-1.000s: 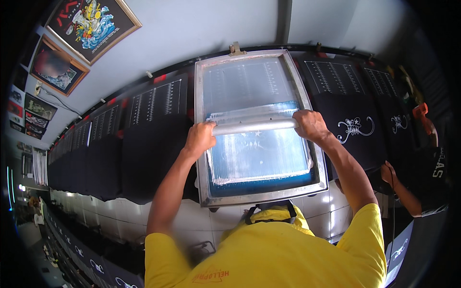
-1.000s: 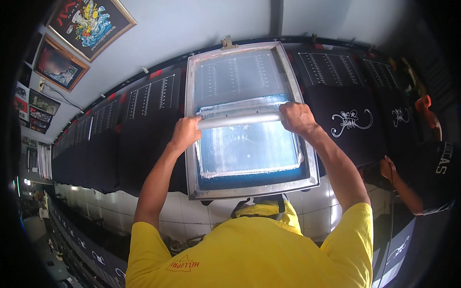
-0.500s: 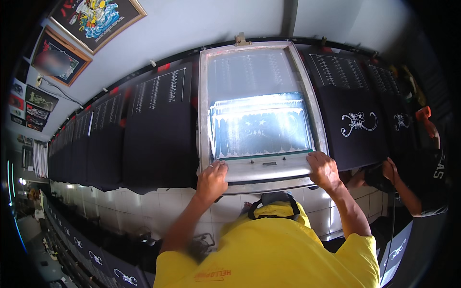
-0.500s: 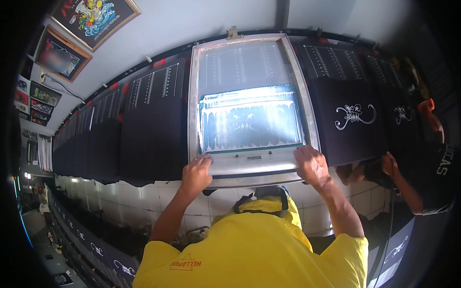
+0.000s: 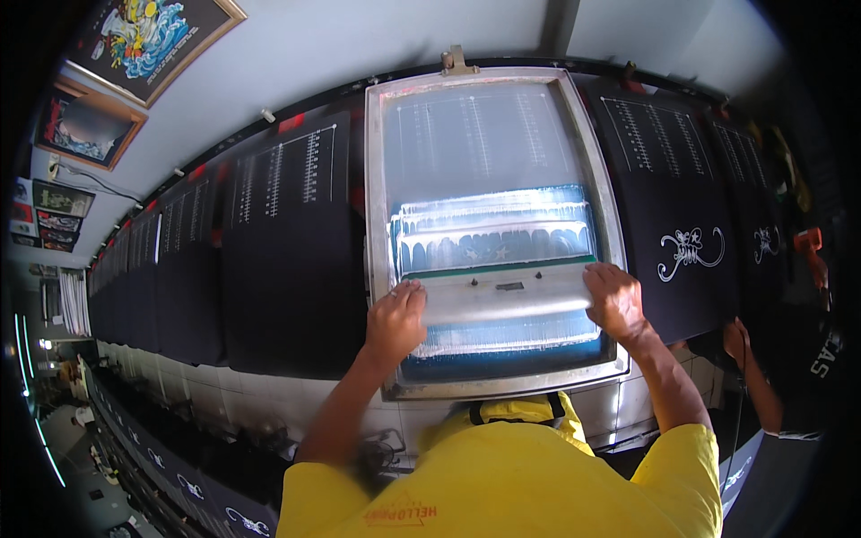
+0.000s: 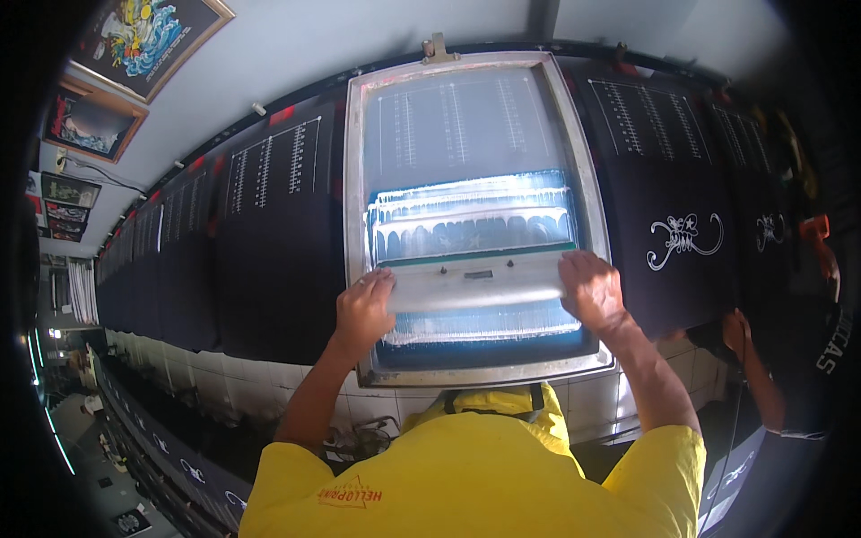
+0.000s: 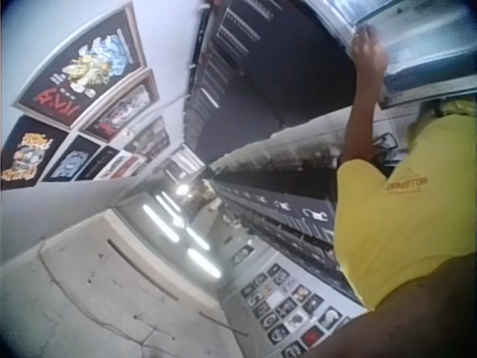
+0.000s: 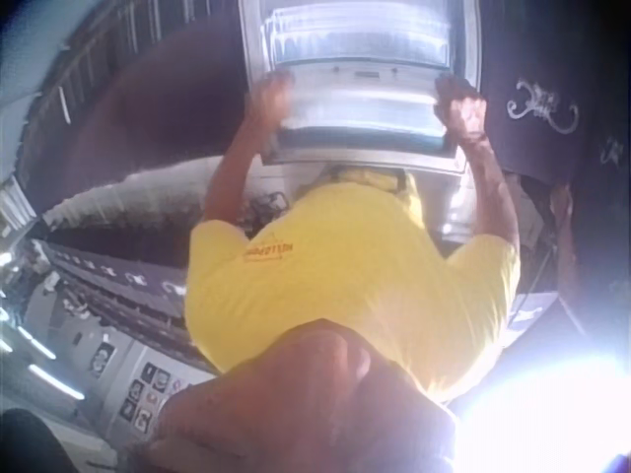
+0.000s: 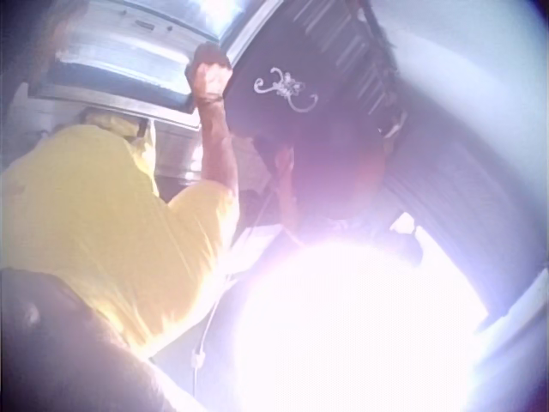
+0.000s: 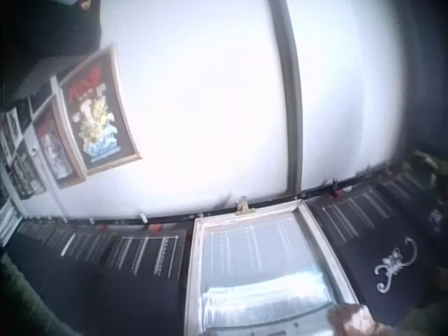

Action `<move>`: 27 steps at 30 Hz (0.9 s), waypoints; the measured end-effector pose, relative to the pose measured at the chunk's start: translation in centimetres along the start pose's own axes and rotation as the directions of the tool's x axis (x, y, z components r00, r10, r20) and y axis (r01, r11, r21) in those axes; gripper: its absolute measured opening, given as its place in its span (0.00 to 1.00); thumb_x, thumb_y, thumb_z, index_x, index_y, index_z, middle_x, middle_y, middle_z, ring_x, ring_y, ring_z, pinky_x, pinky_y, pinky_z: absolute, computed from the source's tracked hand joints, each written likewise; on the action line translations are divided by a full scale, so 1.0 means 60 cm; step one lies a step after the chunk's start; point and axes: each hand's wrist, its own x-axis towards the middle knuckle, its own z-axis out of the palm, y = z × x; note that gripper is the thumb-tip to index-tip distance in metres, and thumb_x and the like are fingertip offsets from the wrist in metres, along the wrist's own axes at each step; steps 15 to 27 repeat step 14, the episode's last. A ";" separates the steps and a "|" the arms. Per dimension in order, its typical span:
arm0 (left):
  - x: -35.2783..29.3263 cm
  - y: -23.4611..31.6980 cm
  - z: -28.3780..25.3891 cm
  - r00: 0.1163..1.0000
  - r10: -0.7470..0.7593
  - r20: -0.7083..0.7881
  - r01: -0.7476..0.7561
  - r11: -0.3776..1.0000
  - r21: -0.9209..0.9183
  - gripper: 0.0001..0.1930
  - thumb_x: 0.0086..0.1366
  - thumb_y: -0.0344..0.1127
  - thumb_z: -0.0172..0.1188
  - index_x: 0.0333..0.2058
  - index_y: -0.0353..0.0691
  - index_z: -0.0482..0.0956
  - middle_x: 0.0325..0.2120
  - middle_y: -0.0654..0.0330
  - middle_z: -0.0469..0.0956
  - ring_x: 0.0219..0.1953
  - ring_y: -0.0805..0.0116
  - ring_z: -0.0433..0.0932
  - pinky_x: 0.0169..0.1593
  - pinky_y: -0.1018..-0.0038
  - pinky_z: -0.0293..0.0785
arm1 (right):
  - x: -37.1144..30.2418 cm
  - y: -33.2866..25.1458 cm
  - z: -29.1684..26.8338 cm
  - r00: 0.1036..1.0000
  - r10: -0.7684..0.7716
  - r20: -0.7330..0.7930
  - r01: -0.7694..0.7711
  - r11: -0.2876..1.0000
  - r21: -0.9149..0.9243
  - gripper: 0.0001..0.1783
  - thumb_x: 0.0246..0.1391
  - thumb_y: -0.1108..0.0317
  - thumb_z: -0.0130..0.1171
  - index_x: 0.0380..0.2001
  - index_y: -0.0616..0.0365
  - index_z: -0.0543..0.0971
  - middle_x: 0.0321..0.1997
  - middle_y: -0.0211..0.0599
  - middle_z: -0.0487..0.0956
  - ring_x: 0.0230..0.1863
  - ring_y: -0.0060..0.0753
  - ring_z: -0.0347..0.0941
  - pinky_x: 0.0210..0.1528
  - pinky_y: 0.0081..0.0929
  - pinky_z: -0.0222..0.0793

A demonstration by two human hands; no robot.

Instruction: The person performs screen printing on black shirts using a manual press. They lower a screen frame over each shirt, apply ink by pulling a squeegee across the mesh, lift the frame, and move to the next shirt platen.

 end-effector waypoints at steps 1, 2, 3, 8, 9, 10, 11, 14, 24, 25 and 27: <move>0.017 -0.012 0.003 0.998 -0.048 0.050 0.049 0.999 -0.011 0.10 0.49 0.20 0.58 0.33 0.33 0.82 0.37 0.49 0.84 0.40 0.52 0.84 0.42 0.63 0.83 | 0.022 0.016 0.006 1.000 0.019 0.021 -0.019 0.999 0.037 0.22 0.31 0.76 0.65 0.37 0.60 0.77 0.39 0.42 0.80 0.43 0.46 0.79 0.43 0.39 0.79; 0.040 -0.024 0.005 0.992 -0.090 0.089 0.092 0.996 -0.018 0.12 0.47 0.21 0.59 0.33 0.35 0.82 0.38 0.50 0.84 0.41 0.52 0.84 0.43 0.62 0.82 | 0.043 0.029 0.006 0.999 0.029 0.039 -0.030 0.999 0.021 0.21 0.31 0.76 0.66 0.36 0.59 0.76 0.38 0.42 0.80 0.42 0.46 0.79 0.42 0.39 0.79; 0.063 -0.036 0.006 0.983 -0.131 0.129 0.135 0.991 -0.023 0.14 0.45 0.21 0.59 0.33 0.37 0.82 0.39 0.51 0.84 0.41 0.52 0.84 0.44 0.61 0.82 | 0.063 0.040 0.006 0.998 0.040 0.056 -0.041 0.999 0.005 0.21 0.31 0.76 0.66 0.35 0.59 0.76 0.37 0.41 0.80 0.41 0.46 0.79 0.41 0.40 0.79; 0.134 -0.067 -0.004 0.983 -0.072 0.167 0.079 0.996 -0.035 0.10 0.46 0.21 0.58 0.31 0.34 0.81 0.30 0.49 0.83 0.32 0.50 0.83 0.38 0.59 0.81 | 0.122 0.075 0.002 0.999 0.028 0.018 -0.027 0.999 -0.029 0.08 0.39 0.74 0.65 0.27 0.58 0.79 0.28 0.39 0.80 0.32 0.44 0.81 0.35 0.40 0.79; 0.137 -0.072 -0.003 0.981 -0.075 0.179 0.085 0.995 -0.044 0.10 0.46 0.21 0.57 0.30 0.34 0.81 0.30 0.49 0.83 0.32 0.49 0.83 0.38 0.59 0.81 | 0.126 0.078 0.004 0.998 0.040 0.045 -0.038 0.999 -0.032 0.08 0.40 0.74 0.65 0.28 0.58 0.79 0.29 0.39 0.81 0.32 0.44 0.81 0.35 0.40 0.79; 0.142 -0.075 -0.001 0.978 -0.081 0.193 0.093 0.994 -0.056 0.10 0.46 0.21 0.57 0.30 0.34 0.81 0.30 0.49 0.83 0.32 0.48 0.83 0.38 0.59 0.81 | 0.131 0.080 0.009 0.996 0.052 0.075 -0.049 0.998 -0.037 0.08 0.40 0.73 0.65 0.28 0.58 0.79 0.29 0.39 0.81 0.32 0.44 0.81 0.35 0.40 0.79; 0.148 -0.079 0.000 0.972 -0.081 0.220 0.098 0.993 -0.067 0.10 0.46 0.21 0.57 0.29 0.33 0.81 0.29 0.49 0.83 0.32 0.48 0.83 0.38 0.59 0.81 | 0.136 0.083 0.011 0.992 0.064 0.105 -0.060 0.997 -0.041 0.08 0.41 0.73 0.64 0.29 0.58 0.79 0.29 0.40 0.81 0.32 0.44 0.81 0.36 0.41 0.79; 0.162 -0.085 0.005 0.957 -0.080 0.277 0.109 0.990 -0.091 0.09 0.46 0.21 0.57 0.29 0.33 0.81 0.29 0.49 0.83 0.33 0.47 0.83 0.39 0.59 0.81 | 0.155 0.095 0.018 0.940 0.176 0.294 -0.160 0.984 -0.076 0.09 0.45 0.72 0.64 0.33 0.57 0.82 0.33 0.43 0.84 0.35 0.44 0.83 0.38 0.39 0.79; 0.162 -0.085 0.005 0.957 -0.080 0.277 0.109 0.990 -0.091 0.09 0.46 0.21 0.57 0.29 0.33 0.81 0.29 0.49 0.83 0.33 0.47 0.83 0.39 0.59 0.81 | 0.155 0.095 0.018 0.940 0.176 0.294 -0.160 0.984 -0.076 0.09 0.45 0.72 0.64 0.33 0.57 0.82 0.33 0.43 0.84 0.35 0.44 0.83 0.38 0.39 0.79; 0.162 -0.085 0.005 0.957 -0.080 0.277 0.109 0.990 -0.091 0.09 0.46 0.21 0.57 0.29 0.33 0.81 0.29 0.49 0.83 0.33 0.47 0.83 0.39 0.59 0.81 | 0.155 0.095 0.018 0.940 0.176 0.294 -0.160 0.984 -0.076 0.09 0.45 0.72 0.64 0.33 0.57 0.82 0.33 0.43 0.84 0.35 0.44 0.83 0.38 0.39 0.79; 0.162 -0.085 0.005 0.957 -0.080 0.277 0.109 0.990 -0.091 0.09 0.46 0.21 0.57 0.29 0.33 0.81 0.29 0.49 0.83 0.33 0.47 0.83 0.39 0.59 0.81 | 0.155 0.095 0.018 0.940 0.176 0.294 -0.160 0.984 -0.076 0.09 0.45 0.72 0.64 0.33 0.57 0.82 0.33 0.43 0.84 0.35 0.44 0.83 0.38 0.39 0.79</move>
